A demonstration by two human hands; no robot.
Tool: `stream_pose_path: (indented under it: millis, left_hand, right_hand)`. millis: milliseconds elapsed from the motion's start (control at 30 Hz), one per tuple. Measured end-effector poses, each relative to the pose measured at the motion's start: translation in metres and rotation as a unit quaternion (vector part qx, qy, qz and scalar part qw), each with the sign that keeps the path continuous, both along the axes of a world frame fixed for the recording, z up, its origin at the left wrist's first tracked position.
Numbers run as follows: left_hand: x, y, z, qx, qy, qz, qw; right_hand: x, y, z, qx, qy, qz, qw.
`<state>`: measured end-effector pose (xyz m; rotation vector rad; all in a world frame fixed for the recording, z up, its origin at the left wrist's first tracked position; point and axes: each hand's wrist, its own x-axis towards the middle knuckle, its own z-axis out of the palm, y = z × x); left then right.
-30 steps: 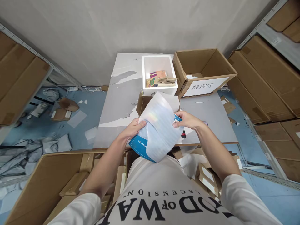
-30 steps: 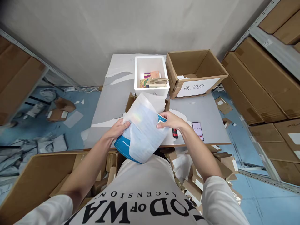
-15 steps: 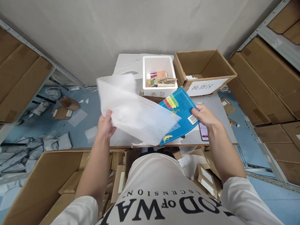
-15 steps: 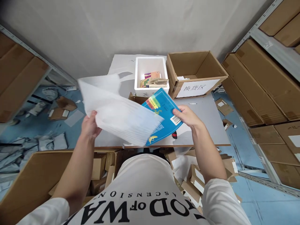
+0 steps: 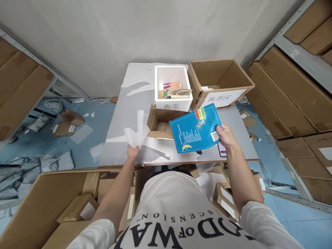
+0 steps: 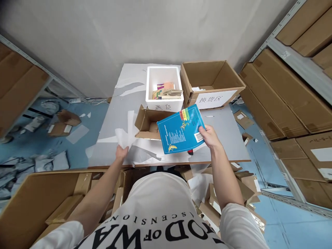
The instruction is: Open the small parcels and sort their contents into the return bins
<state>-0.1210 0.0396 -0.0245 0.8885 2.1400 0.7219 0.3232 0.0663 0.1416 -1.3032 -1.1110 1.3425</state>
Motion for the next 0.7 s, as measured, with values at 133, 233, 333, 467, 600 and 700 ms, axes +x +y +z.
stream_pose_path:
  millis: [133,233,333,467,600,700]
  left_hand:
    - [0.023,-0.013,0.017,0.003,0.042,0.082,0.996]
    - [0.06,-0.036,0.043,0.156,0.031,0.079,0.984]
    - [0.106,-0.05,0.073,0.247,-0.258,-0.061,0.932]
    - [0.142,-0.039,0.104,0.163,-0.523,-0.126,0.827]
    - [0.14,-0.027,0.113,0.143,-0.522,-0.096,0.835]
    - [0.135,-0.033,0.11,0.131,-0.531,-0.085,0.833]
  right_hand:
    - [0.001,0.002,0.003,0.006,0.014,0.015,1.0]
    - [0.0,0.007,0.004,0.008,0.011,0.018,1.0]
    - [-0.004,0.014,0.005,0.02,0.019,0.02,0.999]
    - [-0.012,0.021,0.011,0.026,0.018,0.038,0.999]
    - [-0.016,0.026,0.03,0.039,-0.058,0.066,0.995]
    - [-0.018,0.03,0.045,0.049,-0.106,0.097,0.988]
